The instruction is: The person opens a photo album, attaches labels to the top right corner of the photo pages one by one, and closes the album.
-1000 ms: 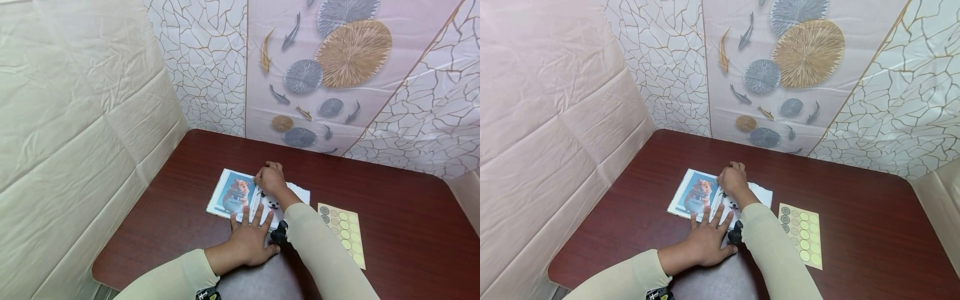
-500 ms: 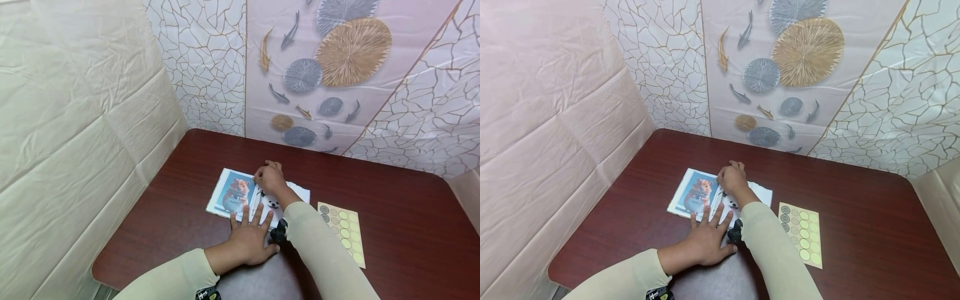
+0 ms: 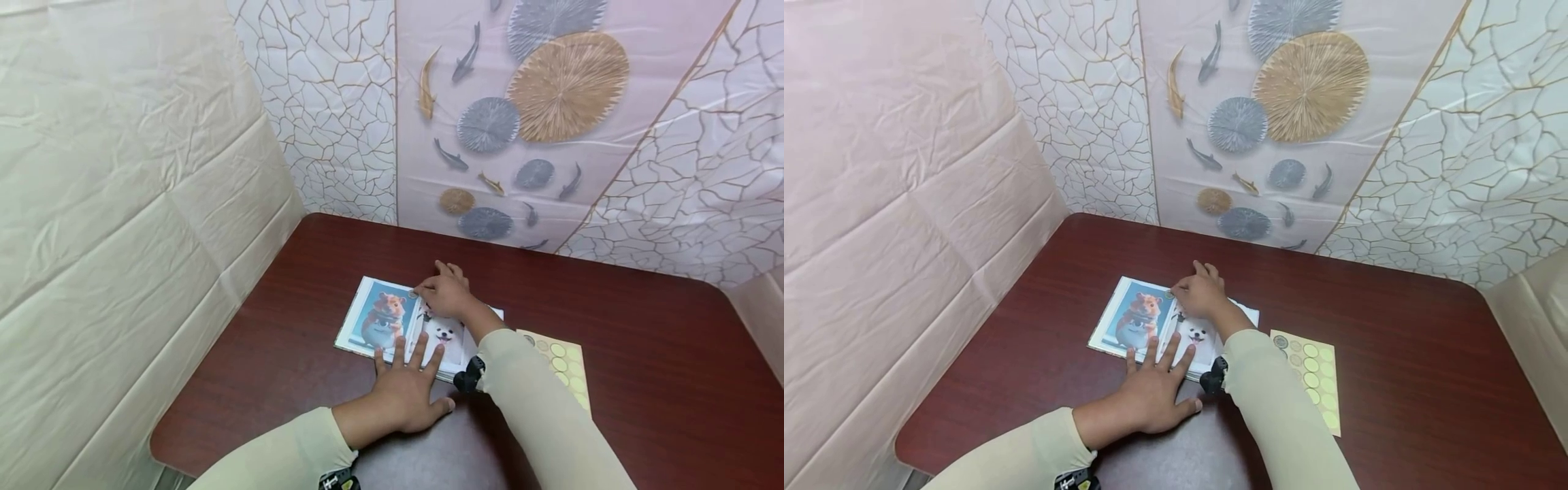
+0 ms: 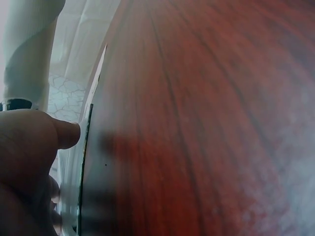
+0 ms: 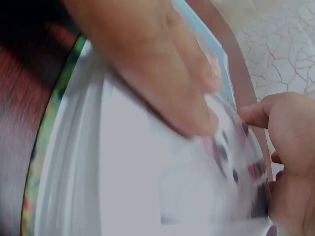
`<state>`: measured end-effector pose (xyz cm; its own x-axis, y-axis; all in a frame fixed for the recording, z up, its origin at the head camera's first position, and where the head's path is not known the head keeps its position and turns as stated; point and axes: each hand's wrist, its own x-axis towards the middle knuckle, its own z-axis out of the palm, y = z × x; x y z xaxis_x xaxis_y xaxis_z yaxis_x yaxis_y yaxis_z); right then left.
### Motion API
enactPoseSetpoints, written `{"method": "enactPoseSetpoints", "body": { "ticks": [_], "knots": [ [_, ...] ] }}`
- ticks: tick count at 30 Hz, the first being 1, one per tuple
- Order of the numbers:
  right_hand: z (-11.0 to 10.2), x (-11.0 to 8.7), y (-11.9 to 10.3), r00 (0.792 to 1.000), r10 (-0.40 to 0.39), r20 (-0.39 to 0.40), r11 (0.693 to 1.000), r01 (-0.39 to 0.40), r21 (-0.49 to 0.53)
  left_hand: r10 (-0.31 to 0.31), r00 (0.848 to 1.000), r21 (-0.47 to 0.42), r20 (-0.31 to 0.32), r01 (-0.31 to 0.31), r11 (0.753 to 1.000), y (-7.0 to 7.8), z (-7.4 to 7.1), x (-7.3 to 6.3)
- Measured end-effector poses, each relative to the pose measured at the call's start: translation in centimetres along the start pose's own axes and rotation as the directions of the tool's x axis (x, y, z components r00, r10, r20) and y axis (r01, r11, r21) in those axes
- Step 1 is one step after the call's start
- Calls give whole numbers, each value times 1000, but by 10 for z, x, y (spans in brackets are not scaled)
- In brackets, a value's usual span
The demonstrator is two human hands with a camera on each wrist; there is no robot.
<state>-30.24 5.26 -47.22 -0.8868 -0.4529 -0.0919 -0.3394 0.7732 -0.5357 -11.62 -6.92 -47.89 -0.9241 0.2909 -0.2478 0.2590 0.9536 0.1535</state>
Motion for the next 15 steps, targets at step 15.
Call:
{"method": "enactPoseSetpoints", "body": {
  "ticks": [15],
  "knots": [
    [-22,-31,21,987,-82,-140,996,84,10,-16,1000,-23,16,17,1000,-2,-3,1]
  ]
}}
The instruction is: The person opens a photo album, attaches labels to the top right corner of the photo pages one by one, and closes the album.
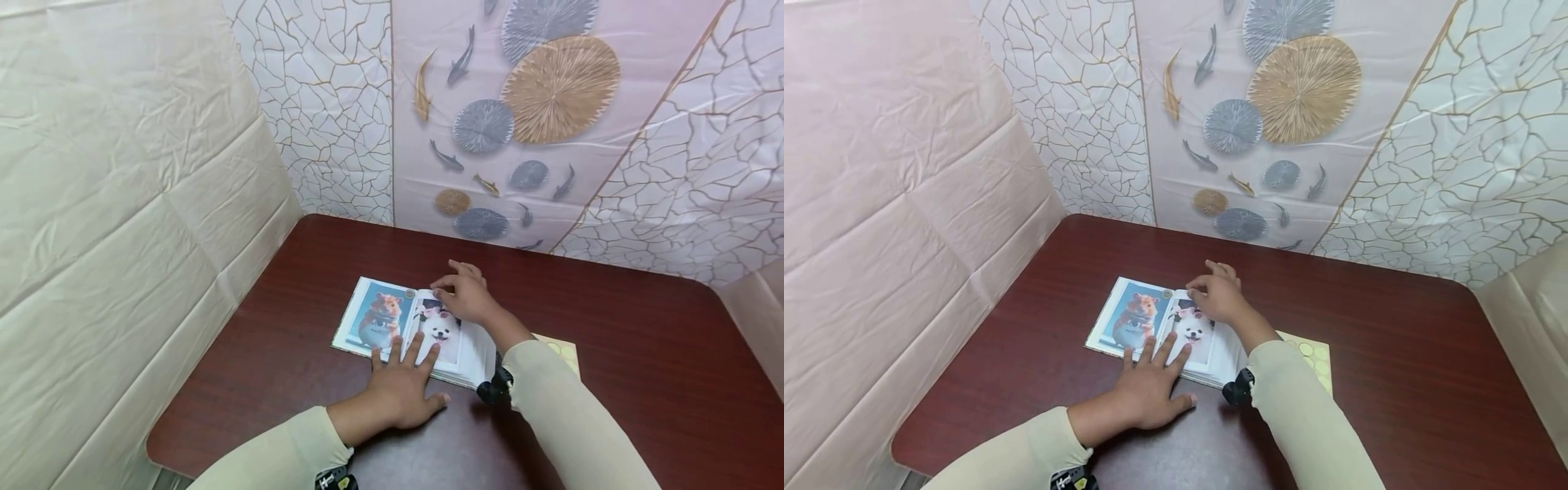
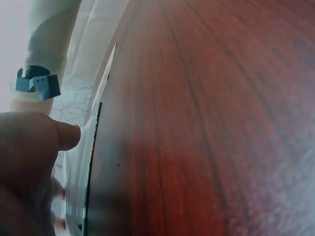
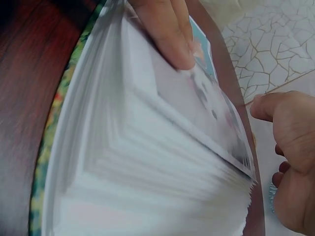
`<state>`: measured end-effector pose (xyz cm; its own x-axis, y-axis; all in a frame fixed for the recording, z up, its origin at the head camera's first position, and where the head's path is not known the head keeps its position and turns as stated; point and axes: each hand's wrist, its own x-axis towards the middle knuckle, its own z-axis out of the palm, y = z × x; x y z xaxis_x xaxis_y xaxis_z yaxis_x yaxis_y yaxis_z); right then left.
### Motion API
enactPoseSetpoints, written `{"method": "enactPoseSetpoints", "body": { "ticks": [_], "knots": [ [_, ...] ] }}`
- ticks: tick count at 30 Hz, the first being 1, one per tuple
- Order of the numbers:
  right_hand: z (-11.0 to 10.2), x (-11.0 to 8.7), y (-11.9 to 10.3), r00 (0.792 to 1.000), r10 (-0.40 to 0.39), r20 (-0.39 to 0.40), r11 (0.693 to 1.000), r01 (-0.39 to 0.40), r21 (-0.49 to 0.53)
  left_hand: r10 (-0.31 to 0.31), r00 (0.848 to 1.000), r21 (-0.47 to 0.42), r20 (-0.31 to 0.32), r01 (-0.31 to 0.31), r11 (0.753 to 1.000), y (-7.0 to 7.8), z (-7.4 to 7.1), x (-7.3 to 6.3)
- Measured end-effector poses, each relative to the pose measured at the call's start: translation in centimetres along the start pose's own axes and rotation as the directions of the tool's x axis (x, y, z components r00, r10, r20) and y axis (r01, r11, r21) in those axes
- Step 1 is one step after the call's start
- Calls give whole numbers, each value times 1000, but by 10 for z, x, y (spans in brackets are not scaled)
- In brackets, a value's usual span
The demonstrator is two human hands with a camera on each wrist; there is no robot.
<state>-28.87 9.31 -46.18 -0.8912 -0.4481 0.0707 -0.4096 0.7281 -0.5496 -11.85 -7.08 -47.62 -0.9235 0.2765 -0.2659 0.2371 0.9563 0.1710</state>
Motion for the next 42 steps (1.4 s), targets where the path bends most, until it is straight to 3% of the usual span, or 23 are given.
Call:
{"method": "enactPoseSetpoints", "body": {
  "ticks": [15,22,33,42],
  "knots": [
    [-19,-29,3,998,-62,-32,998,62,9,-3,1000,-12,-15,3,1000,1,1,1],
    [-24,-40,7,993,-114,-30,993,113,-36,-6,1000,-26,-29,6,1000,3,-1,1],
    [-33,-63,11,992,-123,-41,990,120,-72,-2,998,-69,-66,-3,998,5,-3,0],
    [-37,-82,11,984,-163,-67,983,156,-96,10,992,-12,-128,-12,1000,6,-6,1]
  ]
}}
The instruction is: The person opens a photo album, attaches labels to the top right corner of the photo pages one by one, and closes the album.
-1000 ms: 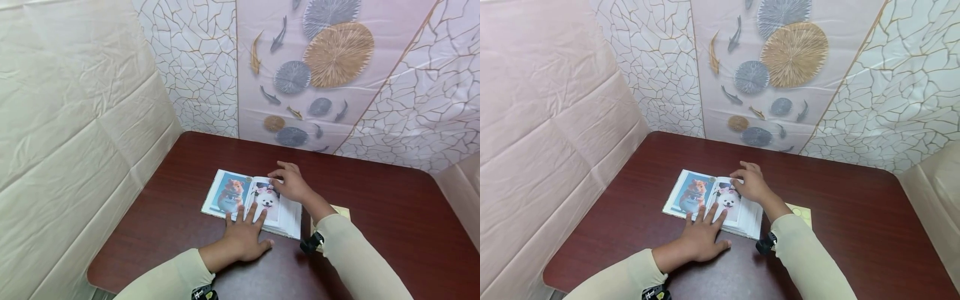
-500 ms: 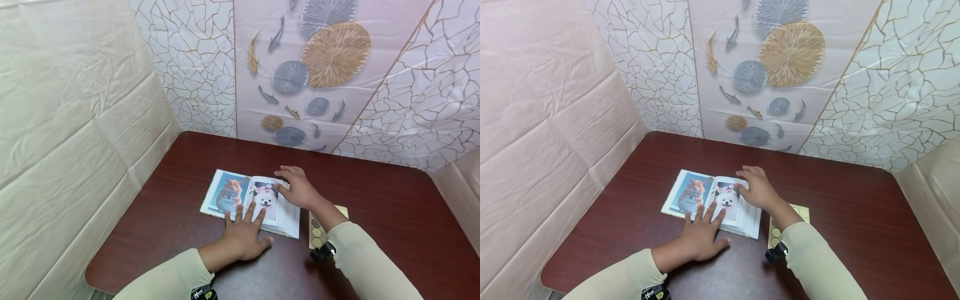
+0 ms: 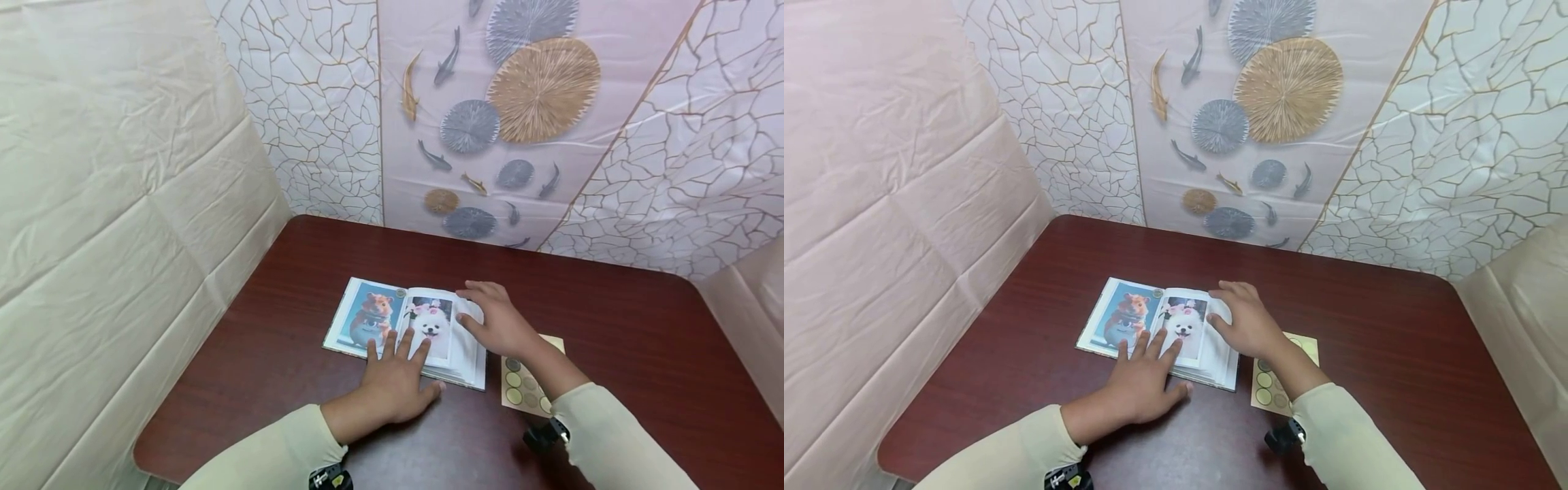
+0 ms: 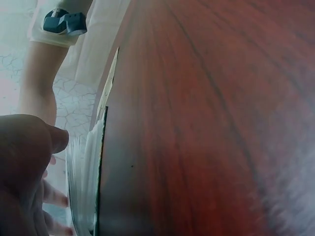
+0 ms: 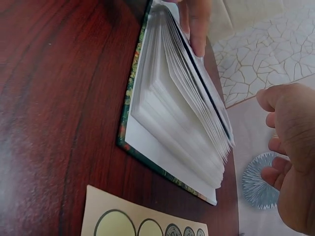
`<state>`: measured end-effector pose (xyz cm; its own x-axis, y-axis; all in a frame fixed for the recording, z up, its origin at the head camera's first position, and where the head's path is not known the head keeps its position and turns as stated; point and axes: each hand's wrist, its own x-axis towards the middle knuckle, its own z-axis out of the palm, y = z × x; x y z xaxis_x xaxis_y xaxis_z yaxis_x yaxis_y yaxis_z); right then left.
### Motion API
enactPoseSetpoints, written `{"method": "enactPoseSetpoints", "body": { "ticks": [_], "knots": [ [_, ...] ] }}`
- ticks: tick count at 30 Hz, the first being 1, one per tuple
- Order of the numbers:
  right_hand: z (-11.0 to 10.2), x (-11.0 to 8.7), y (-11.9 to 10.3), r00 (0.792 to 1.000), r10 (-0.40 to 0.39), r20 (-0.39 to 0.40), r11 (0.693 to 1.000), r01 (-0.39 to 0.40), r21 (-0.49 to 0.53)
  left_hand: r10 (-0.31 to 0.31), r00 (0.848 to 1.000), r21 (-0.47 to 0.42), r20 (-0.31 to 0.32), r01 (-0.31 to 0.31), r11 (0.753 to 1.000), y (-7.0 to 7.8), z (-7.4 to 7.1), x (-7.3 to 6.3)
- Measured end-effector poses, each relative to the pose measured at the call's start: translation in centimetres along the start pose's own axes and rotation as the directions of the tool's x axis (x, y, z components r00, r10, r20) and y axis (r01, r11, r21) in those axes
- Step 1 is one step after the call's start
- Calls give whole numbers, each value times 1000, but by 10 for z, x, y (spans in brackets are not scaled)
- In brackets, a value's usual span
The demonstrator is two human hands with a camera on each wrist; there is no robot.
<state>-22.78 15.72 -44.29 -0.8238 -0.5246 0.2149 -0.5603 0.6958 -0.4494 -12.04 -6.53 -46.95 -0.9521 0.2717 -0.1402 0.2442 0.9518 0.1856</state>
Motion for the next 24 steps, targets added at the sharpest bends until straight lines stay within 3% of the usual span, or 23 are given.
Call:
{"method": "enactPoseSetpoints", "body": {
  "ticks": [24],
  "knots": [
    [-11,-48,-1,998,5,-66,1000,-6,-15,53,987,-56,-152,-62,996,1,-5,4]
  ]
}}
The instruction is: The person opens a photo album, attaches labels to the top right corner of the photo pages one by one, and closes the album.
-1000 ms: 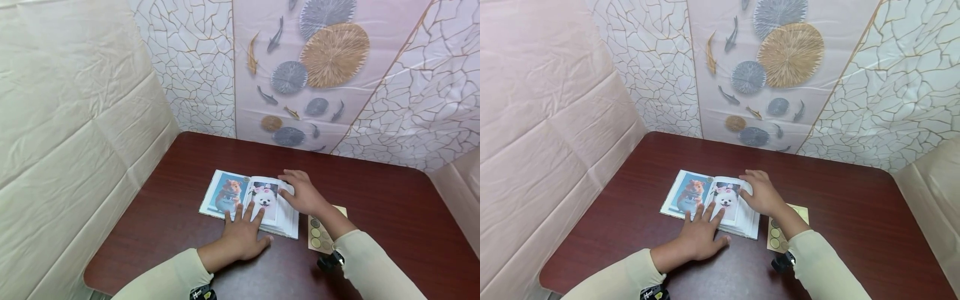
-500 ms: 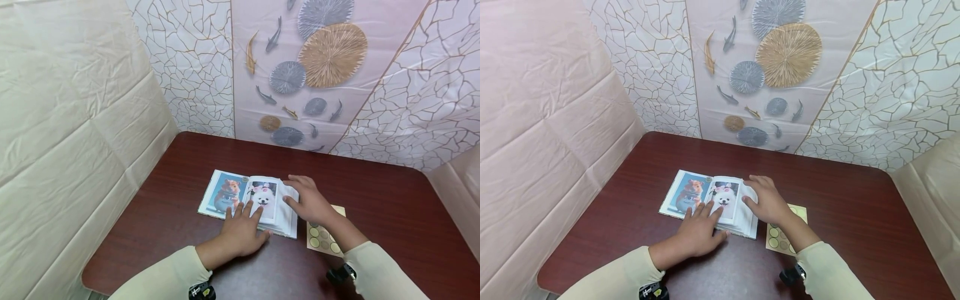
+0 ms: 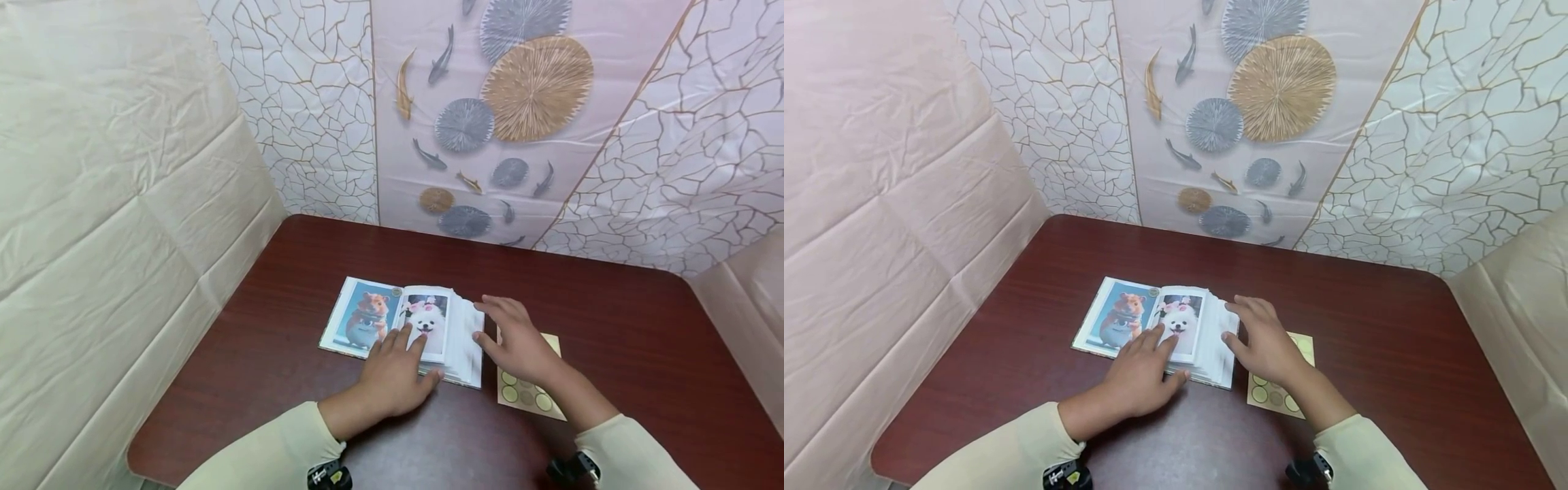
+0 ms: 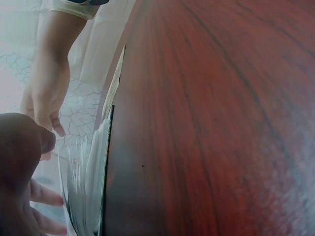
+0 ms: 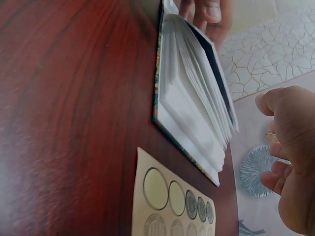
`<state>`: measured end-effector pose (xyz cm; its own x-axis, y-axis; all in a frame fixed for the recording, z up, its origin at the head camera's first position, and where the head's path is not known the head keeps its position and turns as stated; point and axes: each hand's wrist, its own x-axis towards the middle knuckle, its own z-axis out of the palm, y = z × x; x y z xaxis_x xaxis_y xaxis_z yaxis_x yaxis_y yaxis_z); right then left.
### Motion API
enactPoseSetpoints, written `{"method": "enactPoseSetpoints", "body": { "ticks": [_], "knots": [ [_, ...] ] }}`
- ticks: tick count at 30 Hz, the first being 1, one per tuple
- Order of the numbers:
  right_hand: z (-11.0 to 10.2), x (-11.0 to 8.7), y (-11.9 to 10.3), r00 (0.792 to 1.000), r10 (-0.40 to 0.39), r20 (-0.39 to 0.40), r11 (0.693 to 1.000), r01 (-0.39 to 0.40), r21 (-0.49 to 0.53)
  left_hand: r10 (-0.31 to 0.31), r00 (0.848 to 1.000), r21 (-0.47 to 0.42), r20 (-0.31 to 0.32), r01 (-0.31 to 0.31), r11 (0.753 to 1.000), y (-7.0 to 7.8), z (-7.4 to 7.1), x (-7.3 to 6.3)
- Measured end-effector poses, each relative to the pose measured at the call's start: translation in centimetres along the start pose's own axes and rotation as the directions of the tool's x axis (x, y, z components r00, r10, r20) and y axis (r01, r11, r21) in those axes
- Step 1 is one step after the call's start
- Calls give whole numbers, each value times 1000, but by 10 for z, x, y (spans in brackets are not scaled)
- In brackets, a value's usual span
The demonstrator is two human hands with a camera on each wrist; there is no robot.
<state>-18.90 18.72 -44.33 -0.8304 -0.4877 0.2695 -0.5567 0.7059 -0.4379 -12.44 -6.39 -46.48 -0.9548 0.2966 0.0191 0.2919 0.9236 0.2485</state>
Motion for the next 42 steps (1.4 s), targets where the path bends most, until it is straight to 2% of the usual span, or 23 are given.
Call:
{"method": "enactPoseSetpoints", "body": {
  "ticks": [4,10,16,32,42],
  "knots": [
    [0,-7,1,1000,15,-7,1000,-15,9,30,999,-10,-39,-30,999,0,1,1],
    [0,-19,2,999,49,-6,999,-48,7,60,997,-39,-58,-62,997,2,-2,1],
    [-2,-29,5,999,38,-33,999,-38,0,91,992,-47,-91,-95,994,6,-3,1],
    [-4,-55,17,997,48,-61,999,-49,-8,124,987,-19,-100,-127,992,15,-6,0],
    [1,-70,24,996,58,-66,997,-61,-49,187,973,-22,-136,-192,981,21,-6,-1]
  ]
}}
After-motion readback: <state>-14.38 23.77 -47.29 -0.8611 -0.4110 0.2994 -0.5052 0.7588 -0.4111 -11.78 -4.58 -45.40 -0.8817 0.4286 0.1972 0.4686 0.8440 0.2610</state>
